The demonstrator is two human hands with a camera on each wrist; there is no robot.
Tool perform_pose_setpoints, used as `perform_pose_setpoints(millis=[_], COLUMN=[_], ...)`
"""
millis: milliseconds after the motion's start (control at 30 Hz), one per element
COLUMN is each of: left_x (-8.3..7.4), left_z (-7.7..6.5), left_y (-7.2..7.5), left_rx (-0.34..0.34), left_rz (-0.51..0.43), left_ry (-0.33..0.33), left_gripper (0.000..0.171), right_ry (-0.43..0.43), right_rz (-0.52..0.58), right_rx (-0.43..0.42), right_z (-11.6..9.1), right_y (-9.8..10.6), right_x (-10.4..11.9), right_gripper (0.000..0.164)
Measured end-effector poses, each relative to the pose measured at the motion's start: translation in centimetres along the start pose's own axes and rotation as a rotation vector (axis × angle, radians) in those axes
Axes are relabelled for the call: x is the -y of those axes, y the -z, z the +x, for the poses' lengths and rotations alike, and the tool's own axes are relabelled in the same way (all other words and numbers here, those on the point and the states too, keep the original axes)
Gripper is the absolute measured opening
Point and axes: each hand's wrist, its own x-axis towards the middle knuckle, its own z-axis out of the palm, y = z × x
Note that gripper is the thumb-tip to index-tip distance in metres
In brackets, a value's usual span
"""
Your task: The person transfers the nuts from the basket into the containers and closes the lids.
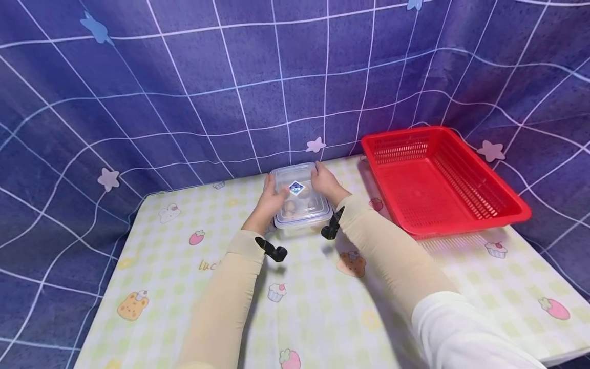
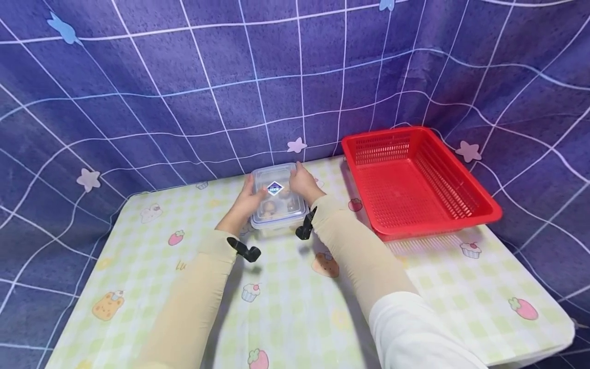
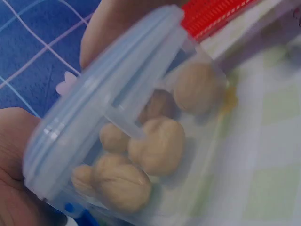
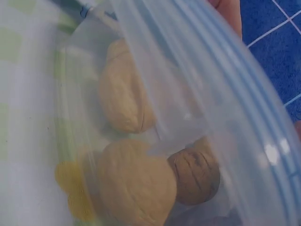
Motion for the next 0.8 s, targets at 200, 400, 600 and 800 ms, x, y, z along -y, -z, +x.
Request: perform_pose_setpoints(millis=[200, 400, 600, 800], left_x=[0.7, 1.5, 1.7, 1.4], left_z=[0.1, -0.5, -0.8, -1.1], left_y=[-0.7, -1.1, -1.3, -0.9], left_rx=[-0.057, -0.113, -0.157, -0.175], left_rz=[-0.025, -0.052, -0.118, -0.097], left_ry=[-0.052, -0.093, -0.034, 0.046], left_gripper=[0.073, 0.065, 0.067, 0.077], right_ry=[-0.009, -0.042, -0.037, -0.101], right_rz=[0.115, 0.221, 0.226, 0.363], right_rx=[-0.025, -0.049, -0.1, -0.072], right_z=[-0.1, -0.6, -0.8, -1.7], right_y=[-0.2, -0.8, -1.1, -0.5], right_x=[-0.5, -1.4, -1.6, -2.1], right_gripper=[0.054, 0.054, 0.058, 0.076])
